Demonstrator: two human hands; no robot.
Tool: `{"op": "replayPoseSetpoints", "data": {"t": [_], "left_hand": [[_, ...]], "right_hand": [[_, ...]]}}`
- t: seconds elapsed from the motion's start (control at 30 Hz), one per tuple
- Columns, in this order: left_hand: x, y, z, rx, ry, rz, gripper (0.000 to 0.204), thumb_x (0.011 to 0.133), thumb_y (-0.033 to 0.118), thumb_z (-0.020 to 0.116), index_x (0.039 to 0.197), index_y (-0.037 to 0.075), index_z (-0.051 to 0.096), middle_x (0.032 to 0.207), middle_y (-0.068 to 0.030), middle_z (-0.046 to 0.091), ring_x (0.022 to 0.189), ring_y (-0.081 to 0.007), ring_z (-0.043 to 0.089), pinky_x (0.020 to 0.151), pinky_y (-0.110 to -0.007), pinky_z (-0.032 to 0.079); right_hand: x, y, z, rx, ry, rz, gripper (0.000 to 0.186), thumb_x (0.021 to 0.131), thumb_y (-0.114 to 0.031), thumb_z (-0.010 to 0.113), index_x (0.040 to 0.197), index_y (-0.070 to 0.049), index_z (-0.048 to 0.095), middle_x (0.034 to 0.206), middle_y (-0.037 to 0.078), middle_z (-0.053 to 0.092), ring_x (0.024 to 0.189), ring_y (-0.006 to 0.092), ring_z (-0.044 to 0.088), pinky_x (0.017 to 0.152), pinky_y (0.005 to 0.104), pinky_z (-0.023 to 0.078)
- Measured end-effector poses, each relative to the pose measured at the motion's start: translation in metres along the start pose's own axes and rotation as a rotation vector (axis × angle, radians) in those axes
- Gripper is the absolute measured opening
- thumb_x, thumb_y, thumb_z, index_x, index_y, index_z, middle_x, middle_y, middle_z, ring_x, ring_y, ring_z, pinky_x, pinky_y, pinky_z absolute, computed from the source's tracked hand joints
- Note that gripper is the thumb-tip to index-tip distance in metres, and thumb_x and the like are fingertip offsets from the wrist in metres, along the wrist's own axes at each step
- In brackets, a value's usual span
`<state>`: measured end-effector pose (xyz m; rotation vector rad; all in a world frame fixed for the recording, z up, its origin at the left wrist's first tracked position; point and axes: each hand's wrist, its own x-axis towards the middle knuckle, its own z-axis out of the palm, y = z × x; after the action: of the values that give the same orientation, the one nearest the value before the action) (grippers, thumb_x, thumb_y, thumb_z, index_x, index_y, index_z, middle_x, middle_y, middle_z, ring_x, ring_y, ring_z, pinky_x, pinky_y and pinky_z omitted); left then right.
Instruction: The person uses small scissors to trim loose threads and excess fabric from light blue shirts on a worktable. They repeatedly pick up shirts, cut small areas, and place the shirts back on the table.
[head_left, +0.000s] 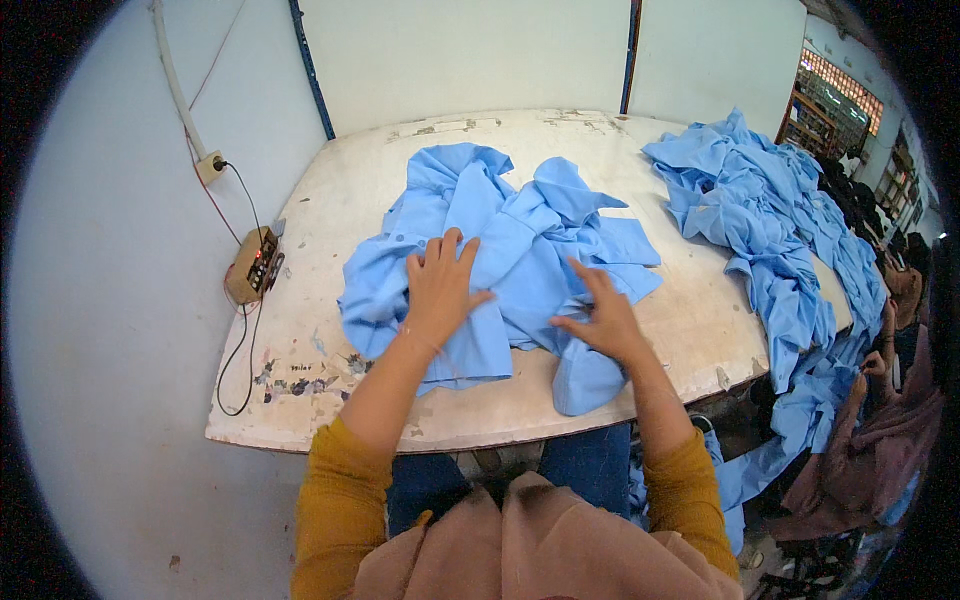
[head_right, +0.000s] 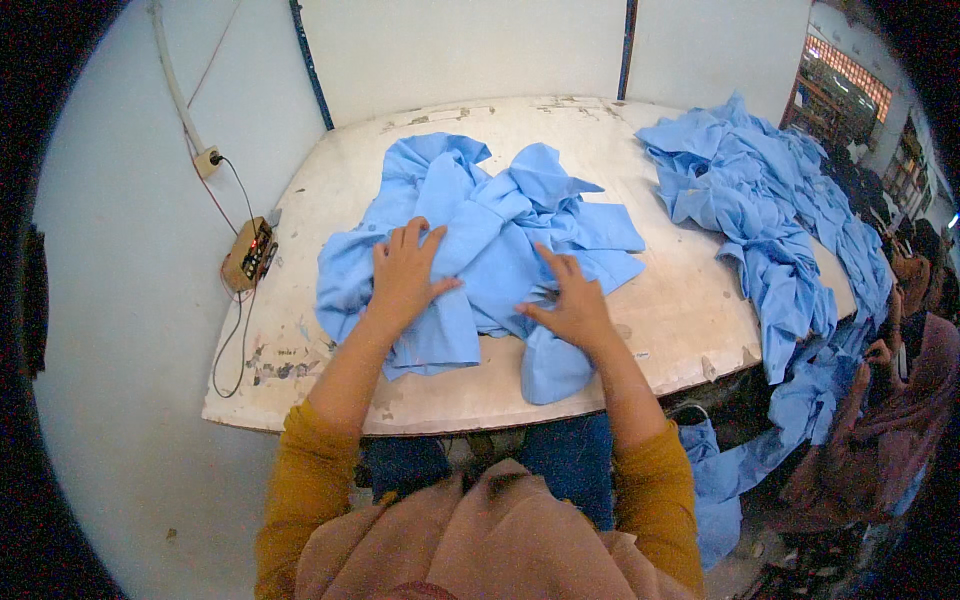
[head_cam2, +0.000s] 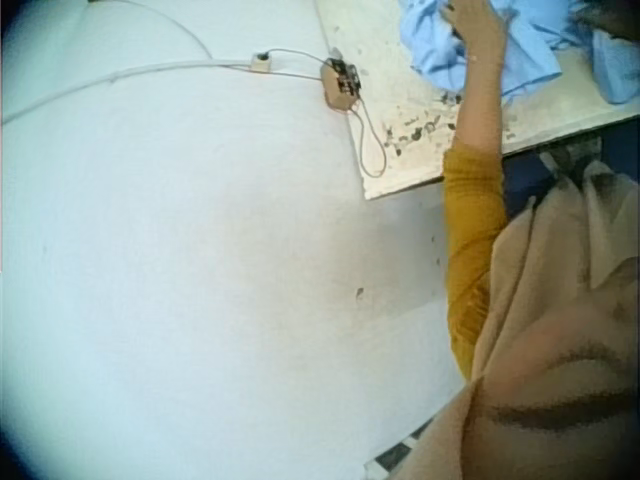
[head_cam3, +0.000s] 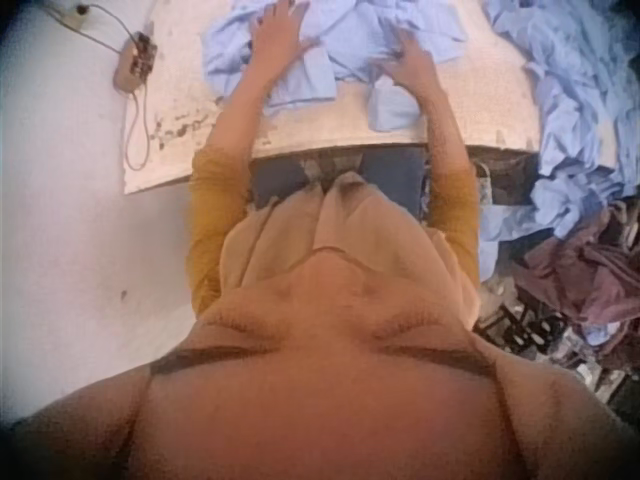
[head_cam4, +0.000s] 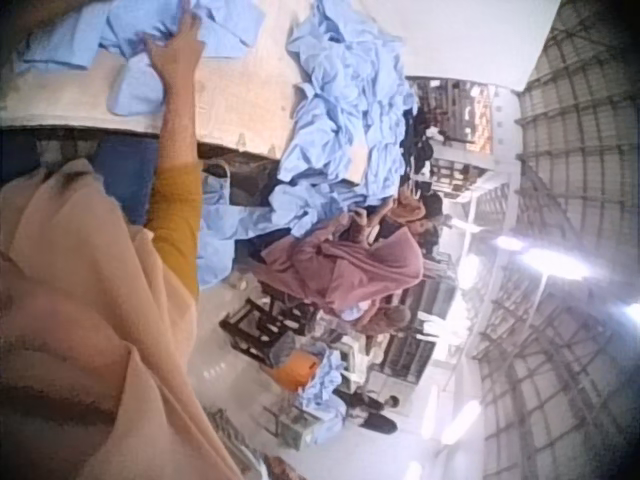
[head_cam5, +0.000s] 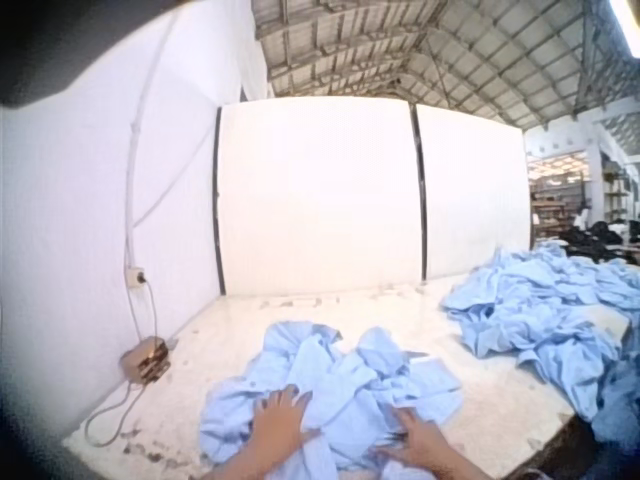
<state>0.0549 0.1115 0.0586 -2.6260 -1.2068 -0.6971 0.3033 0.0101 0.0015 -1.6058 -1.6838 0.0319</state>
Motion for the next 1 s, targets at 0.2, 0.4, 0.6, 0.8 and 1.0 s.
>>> {"op": "replayPoseSetpoints", "data": {"t": [0.2, 0.4, 0.6, 0.8, 1.0], "left_hand": [[0.060, -0.113, 0.000, -0.515, 0.190, -0.218, 0.027, 0.093, 0.016, 0.051, 0.113, -0.001, 0.059, 0.100, -0.0214, 0.067, 0.095, -0.0347, 0.064, 0.086, -0.044, 0.049], [0.006, -0.232, -0.079, -1.372, 0.762, -0.532, 0.030, 0.102, 0.028, 0.045, 0.108, 0.004, 0.063, 0.104, -0.0102, 0.067, 0.094, -0.0197, 0.065, 0.084, -0.037, 0.054], [-0.090, -0.280, -0.101, -0.477, 0.684, -0.443, 0.016, 0.098, 0.021, 0.056, 0.103, 0.008, 0.063, 0.101, -0.0067, 0.064, 0.090, -0.0167, 0.061, 0.079, -0.037, 0.052], [-0.235, -0.222, -0.050, -0.623, 0.454, -0.866, 0.027, 0.098, 0.028, 0.052, 0.115, 0.007, 0.054, 0.113, -0.0110, 0.057, 0.103, -0.0218, 0.055, 0.088, -0.041, 0.047], [-0.315, -0.171, -0.029, -1.091, 0.561, -1.173, 0.041, 0.098, 0.034, 0.049, 0.127, 0.006, 0.045, 0.126, -0.0152, 0.050, 0.115, -0.0269, 0.049, 0.096, -0.045, 0.042]], "right_hand": [[0.018, 0.106, -0.007, -0.429, -0.129, 0.242, 0.027, 0.083, -0.019, 0.065, 0.110, -0.015, 0.065, 0.108, 0.012, 0.067, 0.095, 0.0348, 0.066, 0.077, 0.0459, 0.049], [0.007, 0.208, -0.179, -0.353, 0.789, 0.332, 0.029, 0.095, -0.030, 0.062, 0.111, -0.006, 0.063, 0.102, 0.020, 0.066, 0.090, 0.0339, 0.063, 0.081, 0.0388, 0.049], [0.003, 0.168, -0.229, -0.259, 1.011, 0.318, 0.028, 0.095, -0.028, 0.063, 0.110, -0.004, 0.064, 0.102, 0.018, 0.067, 0.089, 0.0278, 0.063, 0.083, 0.0360, 0.049], [-0.149, 0.254, -0.311, 0.608, 1.014, 0.233, 0.034, 0.093, -0.016, 0.064, 0.124, -0.003, 0.058, 0.121, 0.014, 0.064, 0.109, 0.0256, 0.061, 0.095, 0.0333, 0.047], [-0.224, 0.295, -0.322, 0.507, 1.185, 0.665, 0.043, 0.089, -0.023, 0.069, 0.126, -0.003, 0.057, 0.124, 0.017, 0.060, 0.111, 0.0286, 0.060, 0.096, 0.0365, 0.046]]}}
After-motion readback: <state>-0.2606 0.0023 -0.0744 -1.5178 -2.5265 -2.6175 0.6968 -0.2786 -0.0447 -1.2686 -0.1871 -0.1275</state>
